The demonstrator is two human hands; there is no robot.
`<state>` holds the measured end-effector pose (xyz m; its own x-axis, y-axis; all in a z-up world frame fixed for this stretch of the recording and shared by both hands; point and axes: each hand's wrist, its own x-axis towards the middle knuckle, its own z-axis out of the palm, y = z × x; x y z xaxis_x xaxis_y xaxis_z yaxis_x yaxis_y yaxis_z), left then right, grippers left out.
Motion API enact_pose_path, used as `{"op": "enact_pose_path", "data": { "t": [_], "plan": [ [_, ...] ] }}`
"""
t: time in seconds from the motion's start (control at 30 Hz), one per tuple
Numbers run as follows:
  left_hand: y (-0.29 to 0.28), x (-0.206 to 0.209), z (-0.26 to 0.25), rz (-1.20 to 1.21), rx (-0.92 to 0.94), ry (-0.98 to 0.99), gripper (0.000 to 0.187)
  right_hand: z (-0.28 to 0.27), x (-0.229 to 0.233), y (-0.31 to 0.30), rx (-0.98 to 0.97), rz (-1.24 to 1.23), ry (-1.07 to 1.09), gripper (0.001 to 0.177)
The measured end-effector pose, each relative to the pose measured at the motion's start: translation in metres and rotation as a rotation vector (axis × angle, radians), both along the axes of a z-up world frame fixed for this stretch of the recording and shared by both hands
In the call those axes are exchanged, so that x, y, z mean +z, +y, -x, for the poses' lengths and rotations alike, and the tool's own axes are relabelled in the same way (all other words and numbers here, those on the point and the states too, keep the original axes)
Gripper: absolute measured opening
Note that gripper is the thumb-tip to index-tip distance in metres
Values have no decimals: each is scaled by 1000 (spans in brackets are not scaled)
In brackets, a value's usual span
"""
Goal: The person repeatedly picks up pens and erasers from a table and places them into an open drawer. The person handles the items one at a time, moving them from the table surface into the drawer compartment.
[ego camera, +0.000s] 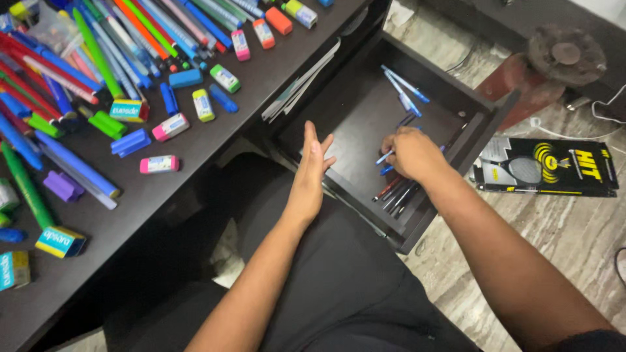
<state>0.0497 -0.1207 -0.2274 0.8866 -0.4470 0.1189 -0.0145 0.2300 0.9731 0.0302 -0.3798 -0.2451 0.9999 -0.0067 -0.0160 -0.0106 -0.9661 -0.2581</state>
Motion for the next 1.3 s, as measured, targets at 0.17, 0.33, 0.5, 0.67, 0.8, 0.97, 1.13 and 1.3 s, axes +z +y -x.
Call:
{"op": "enact_pose_path", "data": {
  "t": [0.17, 0.33, 0.5, 0.67, 0.8, 0.97, 1.13, 1.3],
  "plan": [
    [0, -3, -5, -123, 64, 275, 87, 2, 20, 15, 120, -41, -91, 17],
    [-11, -26, -4, -39, 121, 62, 60, 22, 49, 44, 252, -206, -369, 16],
    [-6, -15, 8, -303, 234, -163, 27, 34, 70, 69, 297, -280, -425, 13],
    [1, 18, 14, -290, 322, -313, 16, 25, 91, 71, 347, -203, -492, 17],
    [3, 49, 24, -298, 397, -457, 14, 22, 105, 62, 353, -171, -554, 24],
    [13, 93, 28, -246, 481, -666, 15, 23, 124, 59, 283, -143, -587, 19],
    [28, 134, 39, -236, 501, -801, 18, 29, 156, 84, 175, -174, -699, 25],
    [49, 170, 44, -258, 597, -943, 24, 35, 184, 141, 105, -410, -713, 25]
  ]
}}
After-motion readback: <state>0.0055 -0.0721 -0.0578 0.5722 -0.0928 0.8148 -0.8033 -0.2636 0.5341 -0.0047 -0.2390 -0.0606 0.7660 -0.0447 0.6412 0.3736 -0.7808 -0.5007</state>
